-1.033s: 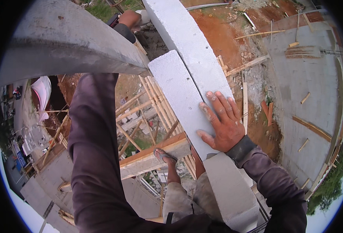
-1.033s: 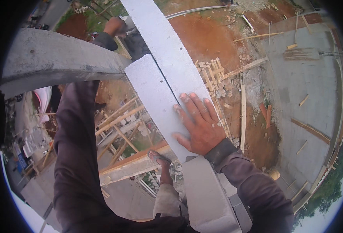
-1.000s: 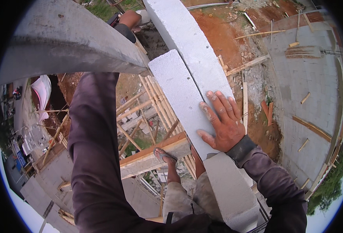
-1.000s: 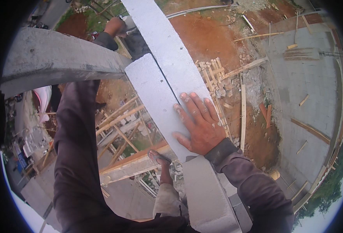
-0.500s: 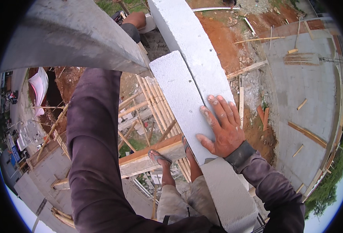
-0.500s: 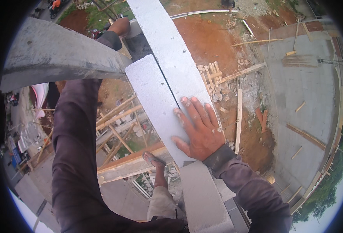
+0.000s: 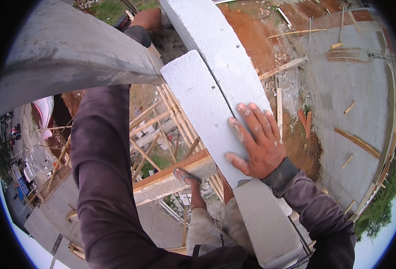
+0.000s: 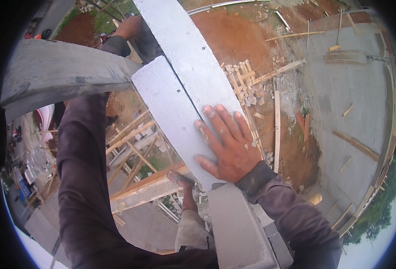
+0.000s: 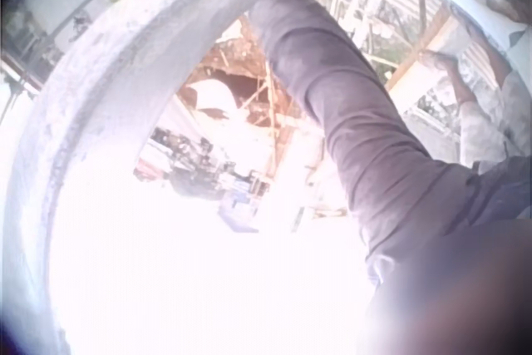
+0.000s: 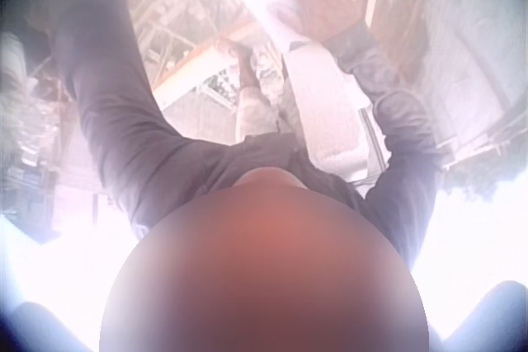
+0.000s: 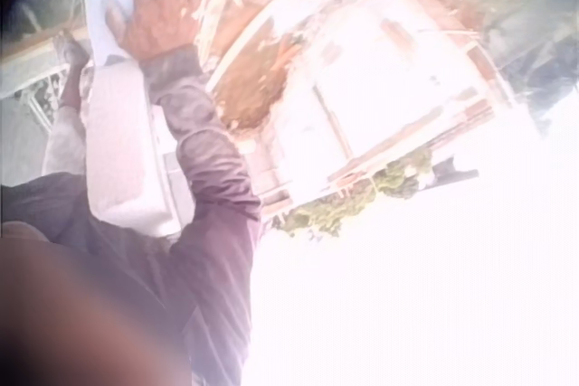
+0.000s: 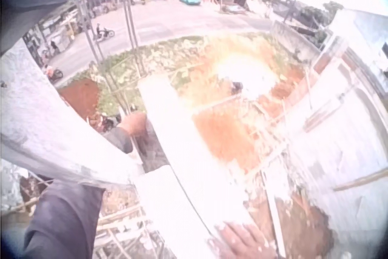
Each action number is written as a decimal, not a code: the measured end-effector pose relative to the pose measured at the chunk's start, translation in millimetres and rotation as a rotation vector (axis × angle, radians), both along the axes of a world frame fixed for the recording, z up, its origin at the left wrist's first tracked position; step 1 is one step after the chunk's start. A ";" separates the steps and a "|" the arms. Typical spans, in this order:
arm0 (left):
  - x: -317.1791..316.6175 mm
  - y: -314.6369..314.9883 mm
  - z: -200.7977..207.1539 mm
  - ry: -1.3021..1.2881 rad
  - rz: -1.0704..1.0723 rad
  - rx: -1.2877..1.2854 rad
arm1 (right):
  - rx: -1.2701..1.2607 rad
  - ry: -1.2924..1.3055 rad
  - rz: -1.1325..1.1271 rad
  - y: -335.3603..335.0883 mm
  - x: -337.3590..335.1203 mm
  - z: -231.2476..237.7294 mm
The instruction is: The person picks up white rectangular blocks, applies mortar from a bucket using a trowel, and places the blocks onto a vertical structure. The person repeatedly scoops mortar, spreads it on the blocks, and aligns them on the structure.
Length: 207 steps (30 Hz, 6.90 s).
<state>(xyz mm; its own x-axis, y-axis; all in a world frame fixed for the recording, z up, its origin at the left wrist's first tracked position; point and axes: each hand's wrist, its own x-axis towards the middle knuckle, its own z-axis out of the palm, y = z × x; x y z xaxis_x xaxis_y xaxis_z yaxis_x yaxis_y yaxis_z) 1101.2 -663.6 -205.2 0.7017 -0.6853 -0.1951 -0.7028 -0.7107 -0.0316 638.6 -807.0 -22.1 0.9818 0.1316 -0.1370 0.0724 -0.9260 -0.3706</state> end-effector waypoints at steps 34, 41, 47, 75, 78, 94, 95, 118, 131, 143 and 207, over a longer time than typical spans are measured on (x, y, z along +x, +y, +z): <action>3.5 -3.3 2.1 -0.004 0.003 -0.257 | -0.007 -0.009 -0.012 -0.6 -1.5 -5.4; -0.7 -3.8 14.5 -0.044 0.025 -0.363 | 0.007 -0.005 -0.015 -0.1 -1.0 -4.8; 3.8 1.0 -1.4 -0.153 0.016 -0.488 | -0.001 0.000 -0.017 -0.3 -0.7 -3.9; 4.9 6.5 -11.6 0.002 -0.052 -0.184 | -0.018 -0.017 -0.028 0.3 -1.1 -5.0; 9.0 8.6 -18.0 -0.011 -0.053 -0.143 | -0.019 -0.014 -0.030 1.2 -0.9 -3.6; 6.4 3.9 -19.7 0.012 -0.102 -0.066 | -0.048 -0.012 -0.022 1.5 -0.2 -2.3; 6.9 4.9 -21.5 0.012 -0.108 -0.055 | -0.038 -0.018 -0.021 1.9 -0.4 -2.8; 49.8 18.2 -65.2 0.078 -0.182 -0.170 | -0.056 -0.030 -0.005 0.5 -0.6 -3.7; 53.9 -8.0 -52.3 0.294 -0.132 0.053 | -0.008 0.010 -0.017 0.4 1.9 1.3; 63.3 -8.5 -51.1 0.632 0.086 -0.018 | -0.006 0.010 -0.023 -1.2 -1.9 0.7; 94.5 -1.2 -136.2 0.689 -0.078 -0.289 | 0.046 -0.005 -0.025 1.1 0.8 7.1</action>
<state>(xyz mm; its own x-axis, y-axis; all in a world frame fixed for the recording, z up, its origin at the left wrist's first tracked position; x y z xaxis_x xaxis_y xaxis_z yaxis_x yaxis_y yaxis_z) 1195.6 -664.8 -341.5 0.4333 -0.8187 -0.3768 -0.5449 -0.5710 0.6141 639.4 -805.9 -15.0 0.9855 0.1132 -0.1267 0.0514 -0.9095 -0.4126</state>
